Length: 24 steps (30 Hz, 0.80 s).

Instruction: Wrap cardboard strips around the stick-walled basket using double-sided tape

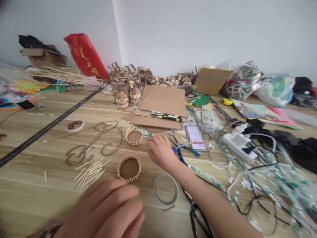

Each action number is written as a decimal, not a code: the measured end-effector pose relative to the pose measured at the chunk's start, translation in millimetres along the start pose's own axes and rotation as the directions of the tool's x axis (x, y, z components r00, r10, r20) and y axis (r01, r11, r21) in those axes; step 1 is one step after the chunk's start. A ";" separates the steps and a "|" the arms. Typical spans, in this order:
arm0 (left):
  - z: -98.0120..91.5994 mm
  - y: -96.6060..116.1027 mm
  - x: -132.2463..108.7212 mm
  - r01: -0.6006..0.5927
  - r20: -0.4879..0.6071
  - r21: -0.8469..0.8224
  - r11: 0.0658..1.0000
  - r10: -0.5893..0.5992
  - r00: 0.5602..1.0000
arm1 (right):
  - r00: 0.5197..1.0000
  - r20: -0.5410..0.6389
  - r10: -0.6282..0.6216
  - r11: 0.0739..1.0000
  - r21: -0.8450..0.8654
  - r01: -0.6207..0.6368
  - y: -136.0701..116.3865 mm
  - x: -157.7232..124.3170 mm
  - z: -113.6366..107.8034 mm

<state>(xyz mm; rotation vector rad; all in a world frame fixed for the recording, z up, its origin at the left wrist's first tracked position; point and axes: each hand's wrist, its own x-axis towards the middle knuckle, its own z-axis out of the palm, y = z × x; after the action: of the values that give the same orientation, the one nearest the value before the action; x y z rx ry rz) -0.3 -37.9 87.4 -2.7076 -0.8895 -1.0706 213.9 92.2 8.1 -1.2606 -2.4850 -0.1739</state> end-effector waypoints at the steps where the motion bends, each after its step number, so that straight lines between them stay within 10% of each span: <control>1: 9.2 -3.4 3.0 0.003 0.033 0.049 0.999 -0.005 0.999 | 1.000 0.017 -0.014 1.000 -0.019 0.015 -2.8 12.1 5.7; 12: 77.1 -53.8 -57.7 0.148 0.430 0.388 0.910 -0.321 0.844 | 0.978 0.173 -0.119 0.983 -0.120 0.141 -30.5 67.7 41.3; 24: 82.9 -60.3 -27.6 0.126 0.537 0.273 0.954 -0.260 0.802 | 0.998 0.063 -0.007 0.995 -0.097 0.013 -7.7 64.3 34.6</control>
<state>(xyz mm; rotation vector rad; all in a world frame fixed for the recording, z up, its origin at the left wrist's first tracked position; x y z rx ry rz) -0.4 22.6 0.2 -2.8064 -1.3009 -0.1209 164.0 145.4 -0.6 -1.3111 -2.5638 -0.2646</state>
